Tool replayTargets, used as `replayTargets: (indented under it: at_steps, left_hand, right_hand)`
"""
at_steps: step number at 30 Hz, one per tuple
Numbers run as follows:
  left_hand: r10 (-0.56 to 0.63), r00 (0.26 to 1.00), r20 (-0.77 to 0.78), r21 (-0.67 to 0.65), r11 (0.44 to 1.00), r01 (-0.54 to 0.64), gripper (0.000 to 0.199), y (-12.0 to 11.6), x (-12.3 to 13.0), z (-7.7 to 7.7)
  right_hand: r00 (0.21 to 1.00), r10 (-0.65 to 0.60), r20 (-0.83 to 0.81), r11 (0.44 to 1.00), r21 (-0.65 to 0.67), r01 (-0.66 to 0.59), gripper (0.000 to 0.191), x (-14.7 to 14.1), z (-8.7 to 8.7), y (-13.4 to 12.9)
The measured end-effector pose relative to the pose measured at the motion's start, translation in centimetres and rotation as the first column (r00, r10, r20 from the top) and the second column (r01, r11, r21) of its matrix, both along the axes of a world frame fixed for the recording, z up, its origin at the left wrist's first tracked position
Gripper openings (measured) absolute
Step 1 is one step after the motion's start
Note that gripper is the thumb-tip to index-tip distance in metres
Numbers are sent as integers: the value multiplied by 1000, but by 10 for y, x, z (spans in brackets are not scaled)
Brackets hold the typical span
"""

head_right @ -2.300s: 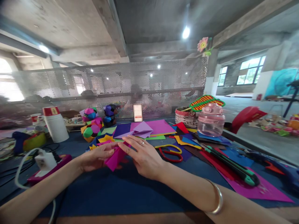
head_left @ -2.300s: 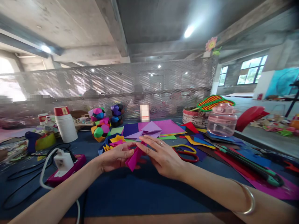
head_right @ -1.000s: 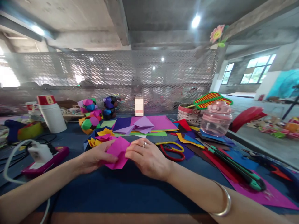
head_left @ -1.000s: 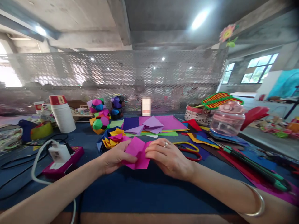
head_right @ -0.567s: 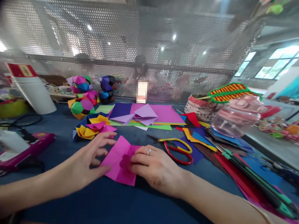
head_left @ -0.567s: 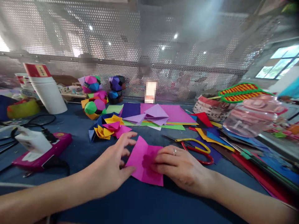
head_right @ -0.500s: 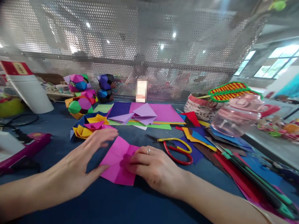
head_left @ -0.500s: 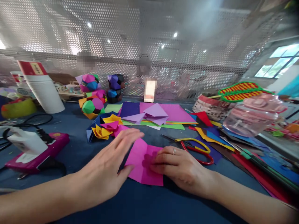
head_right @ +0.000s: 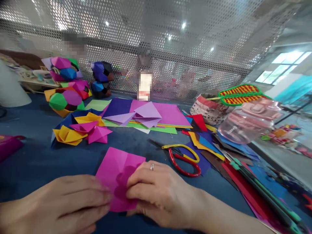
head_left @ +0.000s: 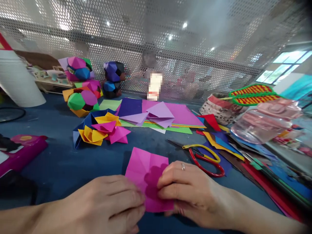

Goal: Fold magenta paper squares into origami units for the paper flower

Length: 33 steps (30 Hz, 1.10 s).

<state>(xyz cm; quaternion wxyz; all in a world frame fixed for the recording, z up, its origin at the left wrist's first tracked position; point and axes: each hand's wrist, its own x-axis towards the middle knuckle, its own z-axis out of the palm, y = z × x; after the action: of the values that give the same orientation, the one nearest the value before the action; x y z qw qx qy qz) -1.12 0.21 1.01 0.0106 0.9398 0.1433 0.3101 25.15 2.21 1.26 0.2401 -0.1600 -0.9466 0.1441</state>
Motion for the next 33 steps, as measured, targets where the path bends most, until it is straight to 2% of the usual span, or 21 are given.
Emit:
replayTargets:
  at_steps: [3,5,7,9,12,15,21,24,27,29,31,33]
  left_hand:
    - [-6,999,32,3,1000,6,25,2,0,-7]
    - [7,999,32,6,1000,-7,25,1,-1,-11]
    - [34,998,48,-1,999,-34,26,-1,-1,-15]
    - [58,996,65,-5,998,-58,27,-4,-1,-20]
    - [69,994,88,-7,998,-69,22,-6,-2,-27]
    - [99,988,117,3,995,-100,20,-7,-3,-35]
    - [107,988,114,23,994,-110,21,-10,-4,-45]
    - [120,984,128,14,992,-123,24,-9,-3,-40]
    - [114,987,113,17,993,-117,26,-4,-4,-27]
    - [29,999,29,41,999,-30,22,0,-6,-17]
    - [9,1000,-28,32,999,-8,23,4,-6,-13]
    - [-5,1000,20,97,995,3,27,6,-5,-14]
  right_hand:
    - [995,-43,-90,988,-151,29,10,-3,-3,2]
    - [986,-116,-118,959,-273,80,13,-7,-3,3]
    - [971,-220,-91,916,-361,174,19,-11,-3,3]
    - [945,-326,-36,873,-395,287,22,-16,-3,0]
    - [898,-437,45,826,-376,420,24,-23,-1,-5]
    - [864,-491,114,805,-320,500,26,-30,1,-8]
    - [823,-532,201,774,-279,568,24,-37,2,-12]
    - [822,-536,194,778,-263,570,23,-37,1,-13]
    - [823,-533,194,785,-248,567,23,-37,0,-14]
    - [825,-532,192,790,-237,565,23,-36,-1,-13]
    - [827,-531,185,796,-226,562,23,-36,-2,-13]
    - [831,-528,176,803,-217,555,24,-36,-2,-12]
